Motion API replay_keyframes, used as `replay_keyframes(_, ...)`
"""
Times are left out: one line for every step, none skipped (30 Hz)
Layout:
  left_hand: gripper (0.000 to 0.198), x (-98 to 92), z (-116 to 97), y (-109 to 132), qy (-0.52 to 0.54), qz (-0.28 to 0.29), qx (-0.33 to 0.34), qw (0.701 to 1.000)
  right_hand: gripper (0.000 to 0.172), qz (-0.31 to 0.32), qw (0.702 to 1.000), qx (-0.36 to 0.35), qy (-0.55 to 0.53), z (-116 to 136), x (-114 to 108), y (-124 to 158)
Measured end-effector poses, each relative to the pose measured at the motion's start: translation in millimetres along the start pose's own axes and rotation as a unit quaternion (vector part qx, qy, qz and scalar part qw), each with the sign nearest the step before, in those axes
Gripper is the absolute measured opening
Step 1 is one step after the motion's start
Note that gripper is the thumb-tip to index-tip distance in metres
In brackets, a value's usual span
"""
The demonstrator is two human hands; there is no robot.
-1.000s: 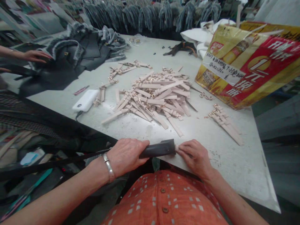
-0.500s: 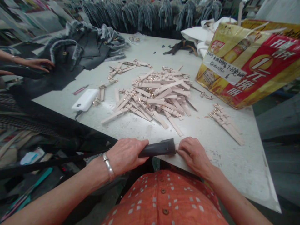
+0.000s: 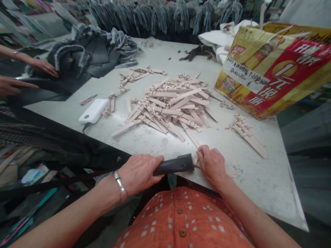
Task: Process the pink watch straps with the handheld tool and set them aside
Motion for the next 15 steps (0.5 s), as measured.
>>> replay_keyframes(0.024, 0.0, 0, 0, 0.0, -0.001, 0.001, 1.0, 0.017, 0.0, 1.0, 0.011, 0.0, -2, 1, -2)
replay_keyframes(0.024, 0.0, 0, 0, -0.001, -0.002, 0.001, 1.0, 0.016, 0.004, 1.0, 0.017, -0.009, -3, 3, -4)
replay_keyframes(0.024, 0.1, -1, -1, -0.001, -0.003, 0.002, 1.0, 0.015, 0.013, 0.999, 0.018, -0.027, -4, 5, -6)
replay_keyframes(0.024, 0.1, -1, -1, -0.001, -0.004, 0.003, 1.0, 0.016, 0.023, 0.998, 0.015, -0.052, -5, 6, -6)
replay_keyframes(0.024, 0.1, -1, -1, 0.0, -0.005, 0.003, 1.0, 0.017, 0.031, 0.996, 0.009, -0.081, -6, 5, -6)
replay_keyframes(0.024, 0.1, -1, -1, 0.0, -0.006, 0.004, 1.0, 0.018, 0.037, 0.993, 0.004, -0.108, -7, 4, -4)
replay_keyframes(0.024, -0.1, -2, -1, 0.0, -0.008, 0.006, 1.0, 0.018, 0.039, 0.99, 0.001, -0.132, -9, 1, -2)
replay_keyframes(0.024, -0.1, -2, -1, 0.001, -0.009, 0.007, 1.0, 0.017, 0.039, 0.988, 0.002, -0.152, -10, -2, 2)
replay_keyframes(0.023, -0.2, -2, -1, 0.001, -0.01, 0.009, 1.0, 0.018, 0.037, 0.985, 0.007, -0.167, -13, -5, 6)
replay_keyframes(0.023, -0.3, -2, -1, 0.002, -0.011, 0.011, 1.0, 0.02, 0.034, 0.983, 0.013, -0.178, -15, -8, 11)
replay_keyframes(0.023, -0.2, -1, -1, 0.003, -0.011, 0.012, 1.0, 0.023, 0.032, 0.982, 0.016, -0.186, -16, -10, 15)
replay_keyframes(0.023, -0.2, -1, -1, 0.002, -0.011, 0.013, 1.0, 0.025, 0.032, 0.981, 0.012, -0.193, -17, -12, 20)
replay_keyframes(0.024, -0.2, 0, 0, 0.001, -0.011, 0.012, 1.0, 0.025, 0.034, 0.979, 0.002, -0.199, -16, -12, 24)
replay_keyframes(0.024, -0.4, 1, 0, -0.001, -0.012, 0.01, 1.0, 0.024, 0.037, 0.978, -0.007, -0.204, -16, -12, 27)
replay_keyframes(0.024, -0.7, 2, 0, -0.002, -0.014, 0.009, 1.0, 0.022, 0.04, 0.977, -0.014, -0.209, -15, -11, 30)
Point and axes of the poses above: each hand's wrist, its own y-axis away from the middle knuckle, its own x-axis out of the palm, z = x × y, the point moved 6 cm from there along -y, towards the middle knuckle, and after that the axes turned 15 degrees about y, right-handed, at the moved point
